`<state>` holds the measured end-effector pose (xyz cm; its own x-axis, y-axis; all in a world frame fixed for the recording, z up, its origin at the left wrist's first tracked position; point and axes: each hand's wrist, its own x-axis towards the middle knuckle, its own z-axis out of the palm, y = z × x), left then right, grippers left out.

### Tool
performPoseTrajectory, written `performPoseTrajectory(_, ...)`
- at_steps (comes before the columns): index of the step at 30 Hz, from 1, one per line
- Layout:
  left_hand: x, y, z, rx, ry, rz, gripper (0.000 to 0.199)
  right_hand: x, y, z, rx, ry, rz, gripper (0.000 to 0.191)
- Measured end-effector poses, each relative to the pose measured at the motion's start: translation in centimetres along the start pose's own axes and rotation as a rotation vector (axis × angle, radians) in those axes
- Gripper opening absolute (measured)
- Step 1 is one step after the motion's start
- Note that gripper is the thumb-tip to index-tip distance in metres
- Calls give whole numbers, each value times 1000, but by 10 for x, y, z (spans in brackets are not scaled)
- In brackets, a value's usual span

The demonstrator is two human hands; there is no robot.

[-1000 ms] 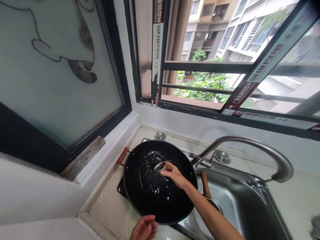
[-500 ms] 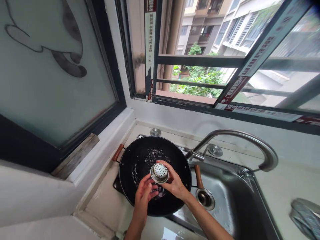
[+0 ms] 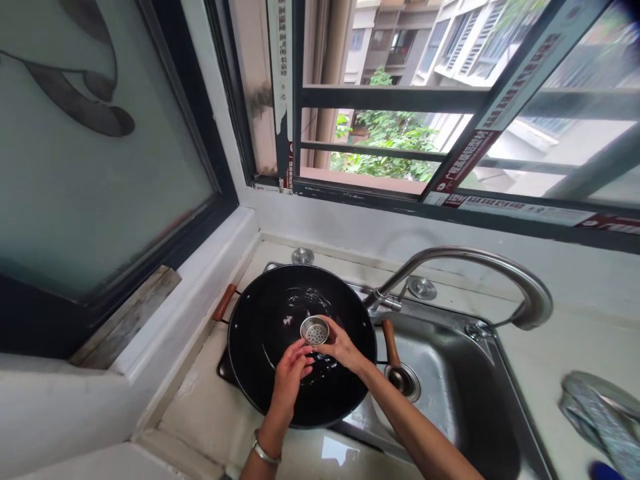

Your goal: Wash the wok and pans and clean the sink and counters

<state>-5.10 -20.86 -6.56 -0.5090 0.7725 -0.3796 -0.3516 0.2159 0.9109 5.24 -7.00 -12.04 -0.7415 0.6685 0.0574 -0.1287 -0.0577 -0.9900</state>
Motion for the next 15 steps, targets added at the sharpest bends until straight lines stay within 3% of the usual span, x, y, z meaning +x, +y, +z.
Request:
performPoseTrajectory(3, 8, -9, -3, 249, -76, -15, 44, 7, 12, -9, -402, -36, 185, 68)
performPoseTrajectory(6, 10, -21, -11, 903, -105, 11, 45, 17, 13, -12, -857, -27, 306, 73)
performPoseTrajectory(9, 5, -30, -18, 1386, -116, 14, 49, 28, 14, 5, -1026, 1, 365, 75)
performPoseTrajectory(12, 2, -31, -22, 1563, -205, 5, 52, 39, 17, 31, -1122, -83, 374, 73)
performPoseTrajectory(15, 2, -31, -25, 1615, -248, 19, 53, 52, 14, 41, -1188, -193, 367, 67)
